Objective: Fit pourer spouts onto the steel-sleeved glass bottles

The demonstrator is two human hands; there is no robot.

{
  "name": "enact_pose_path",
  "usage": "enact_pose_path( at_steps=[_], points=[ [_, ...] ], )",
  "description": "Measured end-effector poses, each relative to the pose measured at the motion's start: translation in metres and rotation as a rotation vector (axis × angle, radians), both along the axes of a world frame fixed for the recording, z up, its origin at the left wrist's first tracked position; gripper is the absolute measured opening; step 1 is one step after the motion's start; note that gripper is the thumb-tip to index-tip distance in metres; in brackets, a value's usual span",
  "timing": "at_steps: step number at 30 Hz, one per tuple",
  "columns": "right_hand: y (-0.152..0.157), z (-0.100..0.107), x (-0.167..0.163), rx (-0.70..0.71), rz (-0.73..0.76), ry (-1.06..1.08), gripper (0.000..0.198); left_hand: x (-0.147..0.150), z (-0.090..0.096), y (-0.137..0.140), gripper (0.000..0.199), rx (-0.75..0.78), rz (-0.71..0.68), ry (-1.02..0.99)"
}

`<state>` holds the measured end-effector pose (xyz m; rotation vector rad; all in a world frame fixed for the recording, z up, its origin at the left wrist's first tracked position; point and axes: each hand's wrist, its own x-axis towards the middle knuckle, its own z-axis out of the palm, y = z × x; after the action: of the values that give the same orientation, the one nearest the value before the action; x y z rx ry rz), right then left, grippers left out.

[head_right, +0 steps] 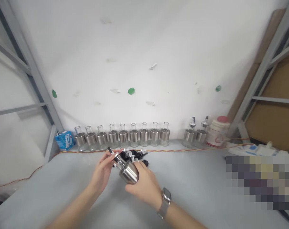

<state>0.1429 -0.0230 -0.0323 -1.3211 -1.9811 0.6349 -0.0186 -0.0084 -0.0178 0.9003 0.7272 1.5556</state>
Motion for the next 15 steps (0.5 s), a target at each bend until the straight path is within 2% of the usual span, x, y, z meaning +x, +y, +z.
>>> enact_pose_path(
  at_steps=[5,8,10,13,15],
  points=[
    [0.001,-0.003,0.0,0.005,-0.011,-0.001,0.031,0.002,-0.002,0.0,0.007,-0.009,-0.007,-0.026],
    [0.004,-0.003,0.0,-0.087,0.034,0.14,0.03,0.002,-0.005,0.002,0.006,-0.001,0.004,0.006],
    [0.008,-0.002,0.0,-0.26,0.125,0.318,0.031,0.003,-0.005,0.004,0.006,0.008,0.013,0.046],
    [0.013,0.001,0.003,-0.654,0.318,0.591,0.03,0.004,-0.002,0.003,0.02,-0.009,-0.036,0.076],
    [0.015,0.002,0.008,-0.865,0.432,0.725,0.028,0.004,0.001,0.002,0.027,-0.006,-0.057,0.075]
  ],
)
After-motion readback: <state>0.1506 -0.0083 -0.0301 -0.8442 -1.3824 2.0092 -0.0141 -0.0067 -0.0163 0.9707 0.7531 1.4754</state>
